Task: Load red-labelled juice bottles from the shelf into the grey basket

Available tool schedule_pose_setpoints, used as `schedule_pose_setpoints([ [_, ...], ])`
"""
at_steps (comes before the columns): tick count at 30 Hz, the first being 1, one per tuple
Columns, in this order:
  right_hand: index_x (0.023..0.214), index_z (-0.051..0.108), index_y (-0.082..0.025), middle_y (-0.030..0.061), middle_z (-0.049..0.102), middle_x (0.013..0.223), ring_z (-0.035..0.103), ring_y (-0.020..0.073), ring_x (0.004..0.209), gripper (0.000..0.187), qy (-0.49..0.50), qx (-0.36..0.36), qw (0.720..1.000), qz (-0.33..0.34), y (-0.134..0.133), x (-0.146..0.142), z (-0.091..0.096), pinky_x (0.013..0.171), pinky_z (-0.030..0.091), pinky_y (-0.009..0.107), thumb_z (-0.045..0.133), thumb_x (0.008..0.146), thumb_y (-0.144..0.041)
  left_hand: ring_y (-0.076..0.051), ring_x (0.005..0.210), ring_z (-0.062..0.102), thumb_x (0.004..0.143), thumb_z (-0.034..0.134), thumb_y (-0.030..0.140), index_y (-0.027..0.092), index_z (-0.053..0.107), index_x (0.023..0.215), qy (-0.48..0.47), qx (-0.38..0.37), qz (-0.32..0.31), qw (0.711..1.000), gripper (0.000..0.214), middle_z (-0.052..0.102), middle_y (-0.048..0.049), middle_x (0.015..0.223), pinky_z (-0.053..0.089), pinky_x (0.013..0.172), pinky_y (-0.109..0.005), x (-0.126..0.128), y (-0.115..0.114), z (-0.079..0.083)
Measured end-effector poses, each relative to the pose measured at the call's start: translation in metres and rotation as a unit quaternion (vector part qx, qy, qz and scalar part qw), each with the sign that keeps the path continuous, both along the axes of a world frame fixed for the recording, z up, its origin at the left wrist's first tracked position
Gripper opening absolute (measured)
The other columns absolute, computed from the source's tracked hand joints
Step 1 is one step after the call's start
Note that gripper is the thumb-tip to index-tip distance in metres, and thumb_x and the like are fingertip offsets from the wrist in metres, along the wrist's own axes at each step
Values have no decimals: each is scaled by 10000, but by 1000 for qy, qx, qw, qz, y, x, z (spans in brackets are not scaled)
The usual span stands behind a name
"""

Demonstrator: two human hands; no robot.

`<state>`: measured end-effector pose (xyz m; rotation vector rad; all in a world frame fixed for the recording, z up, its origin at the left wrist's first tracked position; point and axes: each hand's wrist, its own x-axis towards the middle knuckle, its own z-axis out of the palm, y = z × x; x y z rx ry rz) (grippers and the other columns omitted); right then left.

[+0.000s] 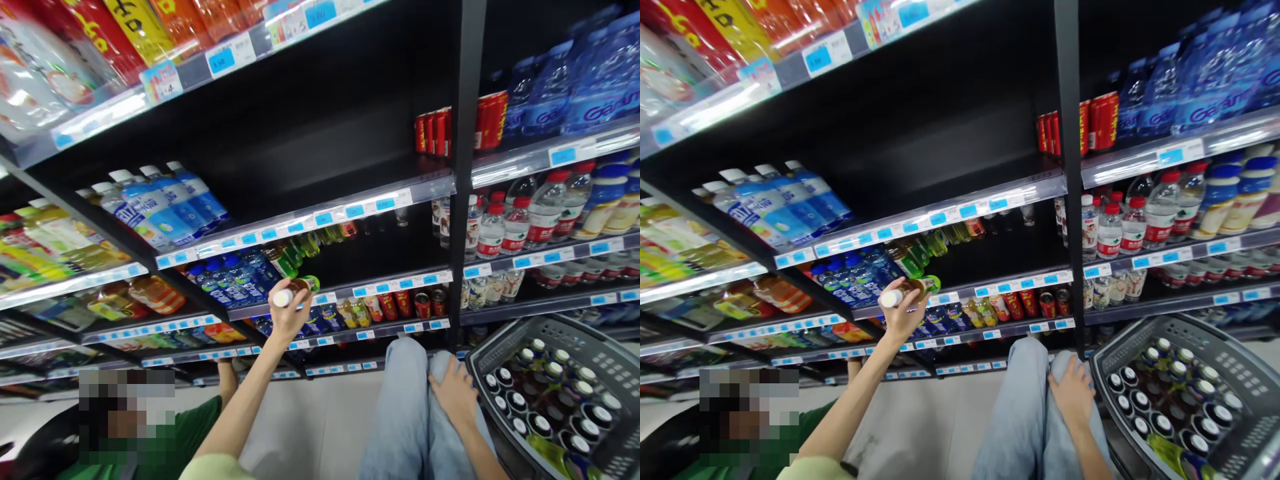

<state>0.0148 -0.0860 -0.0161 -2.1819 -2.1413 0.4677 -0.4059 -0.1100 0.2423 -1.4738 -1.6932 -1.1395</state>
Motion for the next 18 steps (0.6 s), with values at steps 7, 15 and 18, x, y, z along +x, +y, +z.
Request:
schedule_pose_setpoints([
  [7, 1659, 325, 21, 341, 517, 1483, 579, 463, 1298, 860, -15, -17, 1000, -9, -2, -5, 15, 987, 549, 561, 574, 1034, -514, -317, 1240, 733, 845, 901, 178, 343, 684, 1302, 137, 8, -294, 946, 532, 700, -98, 1231, 701, 950, -485, 108, -19, -31],
  [15, 1664, 354, -27, 324, 520, 1527, 568, 442, 1343, 799, -8, -24, 999, -20, 0, -10, 22, 1040, 528, 547, 589, 1016, -432, -370, 1297, 675, 933, 804, 417, 363, 786, 1198, -118, -232, -390, 883, 271, 621, -184, 1383, 649, 1015, -618, 236, 8, -158],
  [18, 1655, 399, -79, 292, 477, 1618, 508, 411, 1439, 712, 13, -14, 1000, 1, 3, -1, 25, 1127, 476, 520, 563, 1015, -346, -389, 1308, 666, 872, 858, 415, 335, 755, 1244, -199, -223, -391, 871, 394, 591, -193, 1416, 614, 1074, -640, 261, 18, -185],
])
